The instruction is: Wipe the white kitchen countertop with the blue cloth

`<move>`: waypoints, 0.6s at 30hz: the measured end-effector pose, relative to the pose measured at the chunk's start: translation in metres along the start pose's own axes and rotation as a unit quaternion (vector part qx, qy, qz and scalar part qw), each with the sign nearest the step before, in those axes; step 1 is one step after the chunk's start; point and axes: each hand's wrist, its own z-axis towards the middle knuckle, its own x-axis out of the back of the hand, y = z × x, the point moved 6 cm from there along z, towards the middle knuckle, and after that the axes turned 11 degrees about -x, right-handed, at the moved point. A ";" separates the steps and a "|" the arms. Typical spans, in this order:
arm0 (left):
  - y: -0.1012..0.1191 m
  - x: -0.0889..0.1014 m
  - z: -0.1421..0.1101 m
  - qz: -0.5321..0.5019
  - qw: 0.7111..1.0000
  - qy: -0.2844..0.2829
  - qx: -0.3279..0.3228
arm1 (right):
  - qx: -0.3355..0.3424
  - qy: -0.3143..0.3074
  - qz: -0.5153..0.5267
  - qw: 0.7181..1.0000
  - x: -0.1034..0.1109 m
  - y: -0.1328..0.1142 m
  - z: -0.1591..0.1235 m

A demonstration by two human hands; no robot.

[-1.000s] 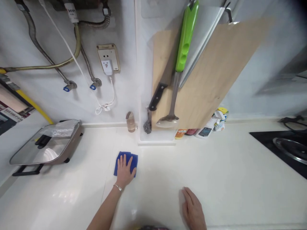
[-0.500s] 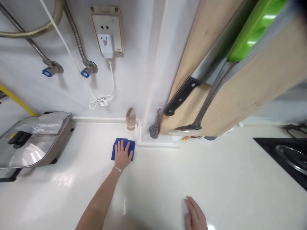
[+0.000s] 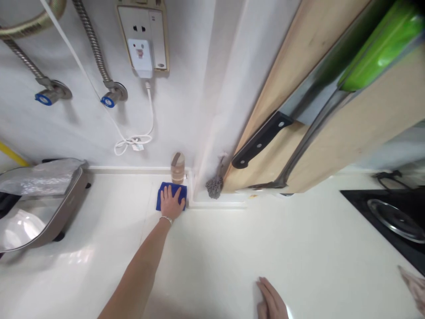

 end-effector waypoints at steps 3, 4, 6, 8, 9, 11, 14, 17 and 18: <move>-0.001 0.000 0.002 0.006 1.000 -0.002 0.002 | 0.008 0.004 -0.012 1.000 -0.002 -0.001 -0.001; -0.001 0.000 0.002 0.010 1.000 -0.009 0.003 | 0.008 0.006 -0.011 1.000 -0.003 -0.001 -0.002; -0.002 0.000 -0.002 0.017 1.000 -0.023 0.004 | -0.006 0.010 -0.004 1.000 -0.006 0.000 -0.004; 0.000 0.003 -0.010 0.025 0.999 -0.029 0.001 | -0.023 0.009 0.003 1.000 -0.008 0.002 -0.005; 0.001 0.006 -0.016 0.029 0.999 -0.027 -0.002 | -0.027 0.008 0.005 1.000 -0.009 0.002 -0.005; 0.006 0.013 -0.033 0.035 0.999 -0.021 -0.009 | -0.029 0.007 0.010 1.000 -0.010 0.003 -0.005; 0.015 0.026 -0.067 0.035 0.999 -0.017 -0.010 | -0.011 0.012 0.019 1.000 -0.009 0.007 -0.006; 0.026 0.040 -0.109 0.034 0.999 -0.008 -0.004 | 0.021 0.019 0.025 0.999 -0.012 0.013 -0.006; 0.029 0.045 -0.125 0.035 0.999 -0.003 -0.004 | 0.034 0.020 0.028 0.999 -0.013 0.015 -0.006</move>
